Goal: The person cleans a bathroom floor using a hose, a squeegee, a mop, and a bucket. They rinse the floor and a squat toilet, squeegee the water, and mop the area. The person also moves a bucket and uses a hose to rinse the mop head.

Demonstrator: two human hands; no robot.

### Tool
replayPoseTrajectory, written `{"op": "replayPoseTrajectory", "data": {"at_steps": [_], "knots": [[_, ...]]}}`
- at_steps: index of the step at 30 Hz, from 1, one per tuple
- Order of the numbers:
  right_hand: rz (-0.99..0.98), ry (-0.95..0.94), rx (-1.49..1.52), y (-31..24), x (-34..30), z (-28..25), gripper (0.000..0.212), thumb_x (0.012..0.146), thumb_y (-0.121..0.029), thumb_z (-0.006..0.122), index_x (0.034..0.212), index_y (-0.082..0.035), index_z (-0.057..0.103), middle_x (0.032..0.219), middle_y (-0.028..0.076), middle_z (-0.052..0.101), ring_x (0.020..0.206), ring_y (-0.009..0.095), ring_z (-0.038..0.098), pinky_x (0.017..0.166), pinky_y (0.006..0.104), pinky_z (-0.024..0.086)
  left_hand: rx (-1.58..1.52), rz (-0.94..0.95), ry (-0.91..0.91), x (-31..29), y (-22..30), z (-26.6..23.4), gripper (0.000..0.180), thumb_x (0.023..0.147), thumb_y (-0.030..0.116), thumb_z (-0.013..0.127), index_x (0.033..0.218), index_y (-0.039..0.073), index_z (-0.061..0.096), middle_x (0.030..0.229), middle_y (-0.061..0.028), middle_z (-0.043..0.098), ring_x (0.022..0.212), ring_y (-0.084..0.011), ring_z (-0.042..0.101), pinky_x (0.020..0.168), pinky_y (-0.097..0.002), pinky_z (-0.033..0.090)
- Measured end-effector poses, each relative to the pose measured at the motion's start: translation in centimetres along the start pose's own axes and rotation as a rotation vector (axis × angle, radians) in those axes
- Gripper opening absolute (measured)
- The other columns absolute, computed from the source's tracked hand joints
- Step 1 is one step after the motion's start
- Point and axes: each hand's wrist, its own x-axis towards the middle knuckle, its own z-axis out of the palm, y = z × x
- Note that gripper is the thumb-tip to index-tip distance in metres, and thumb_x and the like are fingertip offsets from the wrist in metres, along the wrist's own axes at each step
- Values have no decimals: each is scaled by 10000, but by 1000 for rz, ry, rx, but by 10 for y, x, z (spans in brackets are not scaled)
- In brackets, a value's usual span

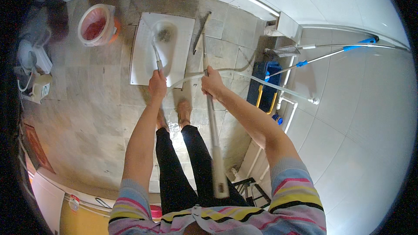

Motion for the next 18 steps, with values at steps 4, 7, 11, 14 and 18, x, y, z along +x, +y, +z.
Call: {"op": "replayPoseTrajectory", "data": {"at_steps": [4,7,11,14,18], "knots": [[-41,-88,56,18,-20,-64,529,866,-88,525,1375,-162,406,579,31,506,405,111,439,347,290,364,35,32,-59,2,3,-3,422,952,442,353,940,69,551,814,-107,670,837,-343,632,736,-487,463],[-65,21,60,34,-21,-88,491,868,-82,529,1346,-151,439,572,12,484,419,101,444,352,273,364,-25,83,-50,3,-13,0,434,949,435,371,959,33,532,811,-147,671,805,-389,623,715,-486,473],[-95,233,-104,59,66,-132,493,836,-43,539,1312,-147,467,568,25,488,425,123,465,370,295,380,-5,47,-151,1,-13,-1,421,951,435,361,961,48,529,796,-122,677,839,-379,621,732,-476,474],[-134,302,-255,56,121,-126,381,791,-42,552,1171,-59,530,603,88,555,454,190,533,385,303,392,23,46,-163,3,-17,7,406,956,418,371,959,42,523,786,-135,668,839,-374,619,725,-473,470],[-386,236,-580,56,94,-25,494,738,-20,483,1229,17,445,710,239,607,504,317,616,456,427,506,-226,49,-24,9,-65,29,384,960,390,395,955,25,512,751,-160,639,778,-387,606,689,-472,460]]}}
